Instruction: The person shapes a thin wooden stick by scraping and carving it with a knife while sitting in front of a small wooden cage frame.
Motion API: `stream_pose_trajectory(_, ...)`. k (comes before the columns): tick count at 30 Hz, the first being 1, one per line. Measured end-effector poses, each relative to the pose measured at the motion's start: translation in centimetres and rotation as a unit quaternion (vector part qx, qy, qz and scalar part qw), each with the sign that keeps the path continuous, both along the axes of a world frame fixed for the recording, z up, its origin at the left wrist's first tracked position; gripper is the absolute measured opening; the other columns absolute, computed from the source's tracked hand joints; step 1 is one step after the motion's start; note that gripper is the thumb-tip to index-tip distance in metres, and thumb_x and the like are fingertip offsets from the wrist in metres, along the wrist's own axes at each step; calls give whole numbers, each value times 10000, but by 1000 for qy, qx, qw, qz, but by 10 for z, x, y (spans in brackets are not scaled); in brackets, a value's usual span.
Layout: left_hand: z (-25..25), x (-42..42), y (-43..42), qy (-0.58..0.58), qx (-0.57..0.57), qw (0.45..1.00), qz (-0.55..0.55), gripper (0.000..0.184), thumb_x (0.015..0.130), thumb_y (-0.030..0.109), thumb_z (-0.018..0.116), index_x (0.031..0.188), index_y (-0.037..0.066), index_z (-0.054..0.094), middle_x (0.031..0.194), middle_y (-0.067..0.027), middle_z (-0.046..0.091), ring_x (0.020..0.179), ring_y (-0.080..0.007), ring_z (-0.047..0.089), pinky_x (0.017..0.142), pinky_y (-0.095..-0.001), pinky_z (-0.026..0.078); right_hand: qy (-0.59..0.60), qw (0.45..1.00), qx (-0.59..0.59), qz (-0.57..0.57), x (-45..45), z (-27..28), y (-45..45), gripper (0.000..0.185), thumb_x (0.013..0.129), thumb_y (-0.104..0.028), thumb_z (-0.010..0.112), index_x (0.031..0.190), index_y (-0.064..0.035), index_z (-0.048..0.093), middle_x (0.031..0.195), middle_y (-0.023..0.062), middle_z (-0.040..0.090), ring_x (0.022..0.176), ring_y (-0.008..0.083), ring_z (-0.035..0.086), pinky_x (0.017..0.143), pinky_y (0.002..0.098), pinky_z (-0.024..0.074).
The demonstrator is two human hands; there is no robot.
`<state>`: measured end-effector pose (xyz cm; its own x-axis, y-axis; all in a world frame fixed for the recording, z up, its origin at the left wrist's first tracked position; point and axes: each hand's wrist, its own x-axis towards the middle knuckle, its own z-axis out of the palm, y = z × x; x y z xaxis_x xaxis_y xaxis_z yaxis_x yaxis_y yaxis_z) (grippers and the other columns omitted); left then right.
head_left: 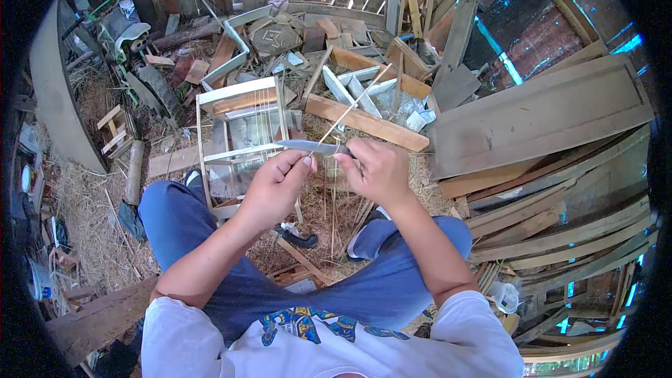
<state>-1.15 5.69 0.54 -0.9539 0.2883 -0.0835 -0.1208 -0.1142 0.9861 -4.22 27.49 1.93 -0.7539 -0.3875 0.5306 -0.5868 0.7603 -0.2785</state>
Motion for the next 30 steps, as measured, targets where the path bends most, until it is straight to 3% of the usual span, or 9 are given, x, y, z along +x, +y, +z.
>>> stream_pose_trajectory(3,3,1,-2,-17,-1,1000,-2,205,1095,242,501,977,117,613,647,126,414,500,16,321,443,-206,225,-11,999,-8,-52,-12,-1,15,231,912,-298,712,813,-105,633,672,95,618,592,314,632,512,423,463)
stream_pose_trajectory(9,-14,1,-1,125,-24,992,4,195,1088,230,496,969,123,608,654,105,433,493,2,350,446,-209,270,-23,968,-16,-250,-49,2,72,284,972,-390,641,903,-116,673,696,130,654,646,369,654,571,442,495)
stream_pose_trajectory(11,5,5,-5,-36,-39,998,-22,201,1089,227,485,968,125,608,655,108,433,494,0,354,451,-208,284,-15,965,-2,-260,-52,-2,77,291,973,-400,630,900,-122,673,730,144,672,694,384,668,595,461,505)
stream_pose_trajectory(13,10,9,-7,-33,-33,998,-28,209,1091,226,475,966,126,609,658,111,429,496,3,354,456,-207,294,-9,962,11,-274,-59,-11,91,298,973,-411,619,896,-129,674,764,157,690,742,400,681,619,481,515)
stream_pose_trajectory(15,8,12,-8,14,-32,999,-35,212,1091,224,474,964,123,610,658,109,425,494,0,358,458,-211,301,-57,910,-67,-404,-75,-16,127,339,999,-434,570,956,-119,688,816,196,698,813,437,677,679,507,522)
stream_pose_trajectory(19,-6,12,-8,101,-43,994,-7,222,1091,210,467,984,101,628,662,108,417,545,-7,359,493,-210,286,-35,919,-155,-361,-55,6,124,380,1012,-442,560,990,-83,684,870,230,695,860,452,675,698,494,511)
stream_pose_trajectory(22,-3,12,-11,24,-37,999,-11,234,1092,205,459,1006,80,637,660,112,404,558,-5,347,495,-219,270,-37,951,-154,-266,-38,-5,85,350,1006,-407,595,954,-71,674,827,206,685,779,416,678,645,459,501)
stream_pose_trajectory(28,-2,10,0,40,-55,998,9,234,1093,199,455,1014,80,640,668,110,404,566,-2,341,500,-220,268,-60,987,-92,-119,-13,-6,21,254,980,-286,657,899,-46,666,695,145,637,612,330,638,567,393,479)
stream_pose_trajectory(30,-6,7,2,64,-44,997,19,225,1092,192,461,1013,83,641,685,107,414,592,1,349,517,-219,280,-82,990,-58,-94,-3,-4,9,262,969,-323,663,876,-78,658,697,140,640,613,340,645,557,426,485)
